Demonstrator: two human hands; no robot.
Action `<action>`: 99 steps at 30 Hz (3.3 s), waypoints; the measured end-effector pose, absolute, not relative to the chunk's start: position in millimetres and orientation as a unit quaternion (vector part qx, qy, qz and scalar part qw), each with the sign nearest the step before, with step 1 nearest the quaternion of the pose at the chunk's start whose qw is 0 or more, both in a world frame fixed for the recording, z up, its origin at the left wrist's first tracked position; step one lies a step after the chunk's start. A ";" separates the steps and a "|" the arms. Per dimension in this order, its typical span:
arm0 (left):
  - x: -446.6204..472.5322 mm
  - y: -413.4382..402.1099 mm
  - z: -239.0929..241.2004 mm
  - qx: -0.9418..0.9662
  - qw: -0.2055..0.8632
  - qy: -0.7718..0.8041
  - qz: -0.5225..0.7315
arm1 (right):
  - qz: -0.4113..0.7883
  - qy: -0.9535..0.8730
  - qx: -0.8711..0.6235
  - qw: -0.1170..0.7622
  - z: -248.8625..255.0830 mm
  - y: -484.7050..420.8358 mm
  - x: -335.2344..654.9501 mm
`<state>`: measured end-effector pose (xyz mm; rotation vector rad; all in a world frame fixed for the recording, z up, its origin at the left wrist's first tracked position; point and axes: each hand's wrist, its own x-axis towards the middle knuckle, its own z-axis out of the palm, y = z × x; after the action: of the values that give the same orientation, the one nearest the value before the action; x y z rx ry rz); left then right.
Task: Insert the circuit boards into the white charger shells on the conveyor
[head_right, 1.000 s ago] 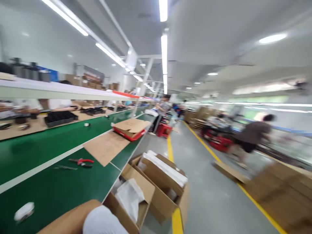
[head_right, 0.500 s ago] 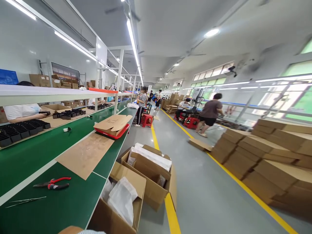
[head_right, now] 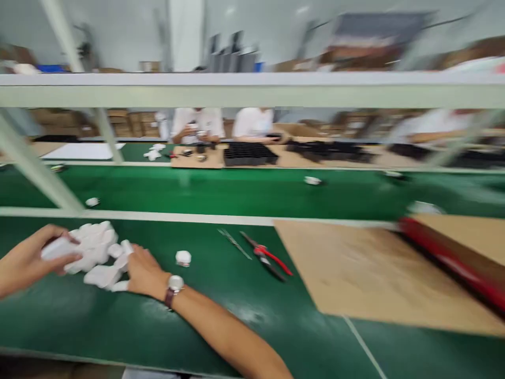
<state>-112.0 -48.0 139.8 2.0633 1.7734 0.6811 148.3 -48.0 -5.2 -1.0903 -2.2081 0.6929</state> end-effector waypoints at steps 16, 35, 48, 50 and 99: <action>-205.4 -90.6 30.9 0.710 0.025 0.674 0.204 | 0.368 -0.824 -0.346 0.256 -14.2 -32.3 116.5; -152.5 -125.1 0.1 0.841 -0.182 0.507 0.048 | 0.365 -0.851 -0.290 0.240 3.2 -22.1 103.1; -167.4 -134.3 -6.8 0.800 -0.147 0.546 0.202 | 0.200 -0.837 -0.469 0.198 5.5 148.4 106.7; -160.2 -140.7 -4.4 0.802 -0.153 0.541 0.202 | 0.188 -0.826 -0.494 0.196 0.6 169.5 96.5; -76.4 -65.6 46.0 0.917 -0.023 0.373 0.140 | 0.149 -0.878 -0.404 0.208 -2.8 -77.2 312.0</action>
<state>-76.4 -65.6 46.0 2.9237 1.1892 0.4451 312.0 -77.2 -2.8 -1.1245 -2.4443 0.4145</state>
